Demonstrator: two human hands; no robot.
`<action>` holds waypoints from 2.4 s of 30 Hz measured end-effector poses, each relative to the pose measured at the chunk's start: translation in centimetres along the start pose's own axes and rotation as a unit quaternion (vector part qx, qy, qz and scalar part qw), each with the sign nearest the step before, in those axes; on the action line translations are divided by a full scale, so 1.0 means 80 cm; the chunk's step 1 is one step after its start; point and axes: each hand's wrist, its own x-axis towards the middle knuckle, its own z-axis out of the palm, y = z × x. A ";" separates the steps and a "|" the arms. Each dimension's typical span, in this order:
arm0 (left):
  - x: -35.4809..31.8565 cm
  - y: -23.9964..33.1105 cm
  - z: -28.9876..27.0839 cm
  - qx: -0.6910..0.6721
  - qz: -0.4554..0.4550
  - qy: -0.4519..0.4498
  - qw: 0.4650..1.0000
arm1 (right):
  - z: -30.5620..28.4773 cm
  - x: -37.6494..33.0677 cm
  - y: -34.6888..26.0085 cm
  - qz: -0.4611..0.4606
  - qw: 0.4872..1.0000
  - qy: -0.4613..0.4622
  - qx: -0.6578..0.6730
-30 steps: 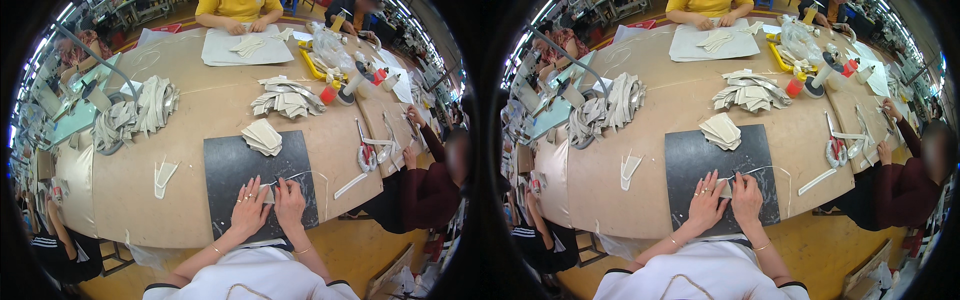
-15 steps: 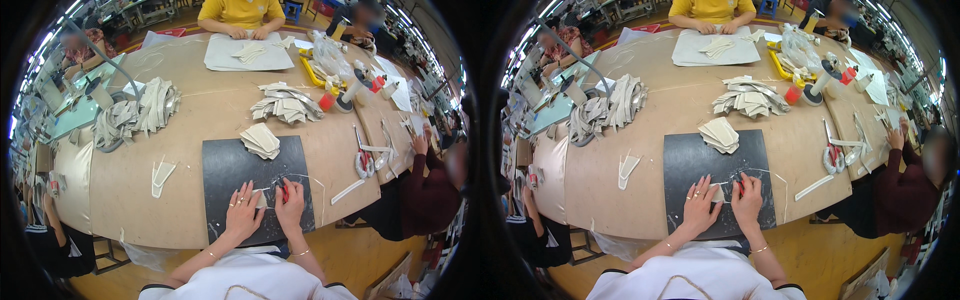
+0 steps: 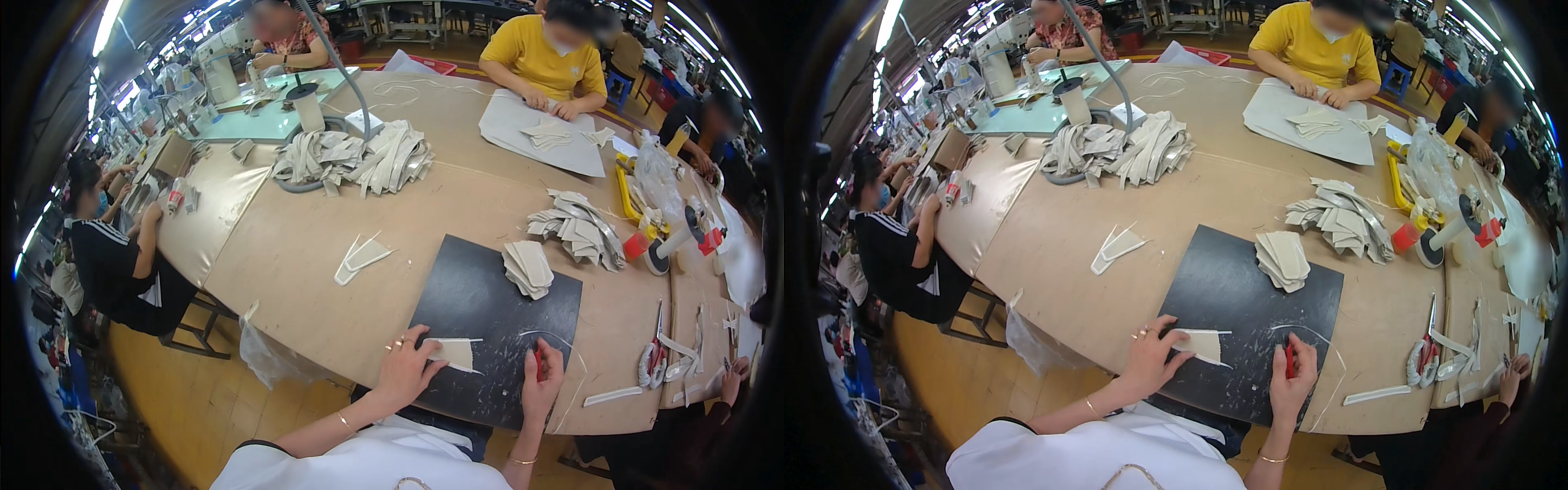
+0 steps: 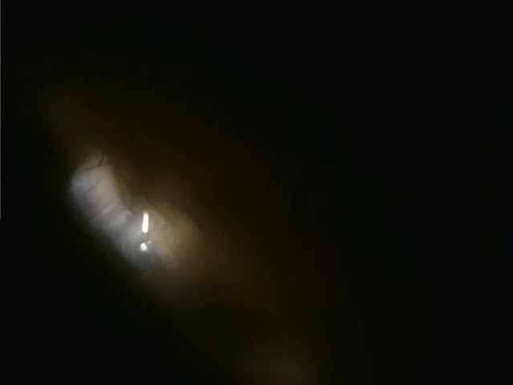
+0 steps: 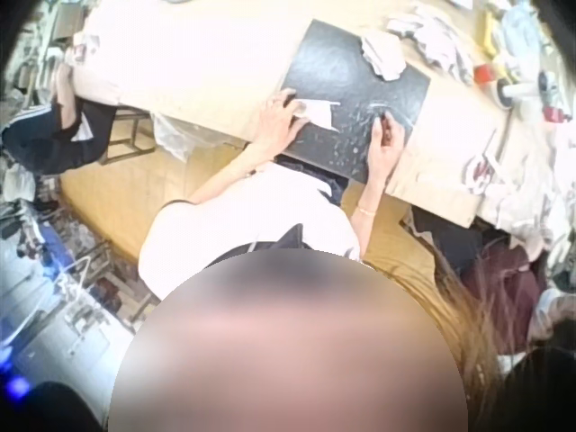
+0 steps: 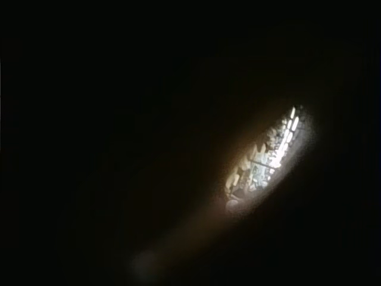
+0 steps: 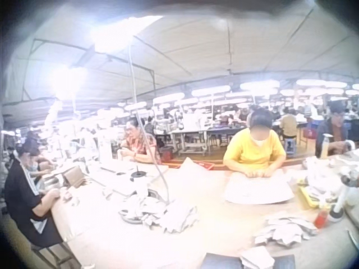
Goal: The person uses red-handled scissors to trim the edges of small beige fabric pieces on a black cutting mat. They repeatedly pick up pieces, trim them, and place them back on the table. Other workers are visible in the background performing similar tasks.
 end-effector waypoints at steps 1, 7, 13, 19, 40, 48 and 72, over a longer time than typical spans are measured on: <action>0.001 0.000 -0.002 -0.029 -0.039 -0.013 0.999 | 0.000 0.000 -0.001 0.005 1.000 -0.001 -0.013; 0.017 -0.006 -0.010 -0.073 -0.028 -0.019 0.997 | 0.001 0.000 -0.007 -0.023 0.999 -0.005 -0.025; 0.041 -0.050 -0.048 -0.230 -0.135 -0.026 0.964 | 0.000 -0.001 -0.011 -0.036 0.998 -0.005 -0.045; 0.102 -0.123 -0.110 0.049 -0.135 0.265 0.953 | 0.003 -0.001 -0.014 -0.066 0.996 0.007 -0.062; 0.249 0.050 0.075 0.058 0.359 -0.009 0.931 | 0.002 0.000 -0.029 -0.041 0.996 -0.001 -0.074; 0.256 0.052 0.083 -0.069 0.235 0.025 0.969 | -0.001 0.043 -0.045 -0.076 0.984 -0.070 -0.146; 0.082 0.018 0.022 0.005 0.230 -0.171 0.958 | -0.055 0.092 -0.052 -0.006 0.915 -0.190 -0.356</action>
